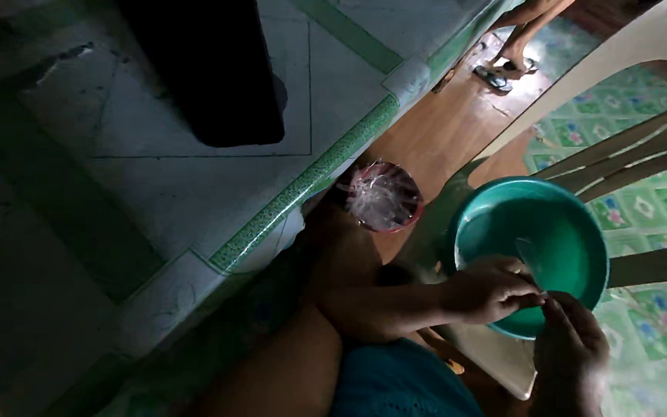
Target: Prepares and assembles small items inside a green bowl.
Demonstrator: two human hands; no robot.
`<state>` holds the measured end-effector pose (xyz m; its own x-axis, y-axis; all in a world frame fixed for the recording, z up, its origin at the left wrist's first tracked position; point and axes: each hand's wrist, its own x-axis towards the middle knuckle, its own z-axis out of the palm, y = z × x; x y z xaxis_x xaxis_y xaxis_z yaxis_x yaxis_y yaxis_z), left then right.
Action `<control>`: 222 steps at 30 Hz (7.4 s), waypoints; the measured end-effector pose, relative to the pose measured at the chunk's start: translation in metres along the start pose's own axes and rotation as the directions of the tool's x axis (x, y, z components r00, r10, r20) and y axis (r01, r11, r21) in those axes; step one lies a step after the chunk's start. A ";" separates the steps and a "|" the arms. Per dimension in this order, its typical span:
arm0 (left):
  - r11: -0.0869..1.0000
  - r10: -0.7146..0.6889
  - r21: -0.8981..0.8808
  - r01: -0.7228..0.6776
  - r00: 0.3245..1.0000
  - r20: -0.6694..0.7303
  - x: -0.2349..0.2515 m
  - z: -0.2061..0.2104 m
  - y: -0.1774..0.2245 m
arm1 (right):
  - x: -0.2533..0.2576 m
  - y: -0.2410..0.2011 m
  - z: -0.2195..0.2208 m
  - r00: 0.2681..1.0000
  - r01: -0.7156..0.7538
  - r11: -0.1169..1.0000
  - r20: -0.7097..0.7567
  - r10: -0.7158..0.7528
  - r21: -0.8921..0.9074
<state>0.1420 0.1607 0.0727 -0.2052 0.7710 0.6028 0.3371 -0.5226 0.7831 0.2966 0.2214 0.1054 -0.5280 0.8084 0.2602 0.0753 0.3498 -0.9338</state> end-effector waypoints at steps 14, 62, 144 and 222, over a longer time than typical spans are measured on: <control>0.884 -0.354 -0.347 0.313 0.933 -0.061 0.000 -0.003 0.009 | -0.001 0.008 0.023 0.995 0.046 0.976 -0.093 -0.026 0.212; 0.532 -0.745 -0.228 0.816 0.322 -0.584 -0.028 -0.145 -0.091 | -0.027 0.058 -0.082 0.822 0.116 0.554 0.393 0.413 -0.825; 0.900 -0.380 0.318 0.298 0.894 0.236 0.038 -0.050 0.109 | -0.027 0.023 -0.109 0.938 0.100 0.632 0.284 0.197 -0.769; 0.797 -0.571 0.064 0.601 0.783 -0.248 -0.038 -0.081 0.033 | 0.073 0.056 -0.006 0.687 0.486 0.312 0.578 0.441 -0.816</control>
<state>0.0868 0.0844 0.0877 -0.5806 0.8118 0.0630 0.2040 0.0701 0.9765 0.2673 0.3025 0.0729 -0.8182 0.4361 -0.3746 0.4573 0.8886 0.0357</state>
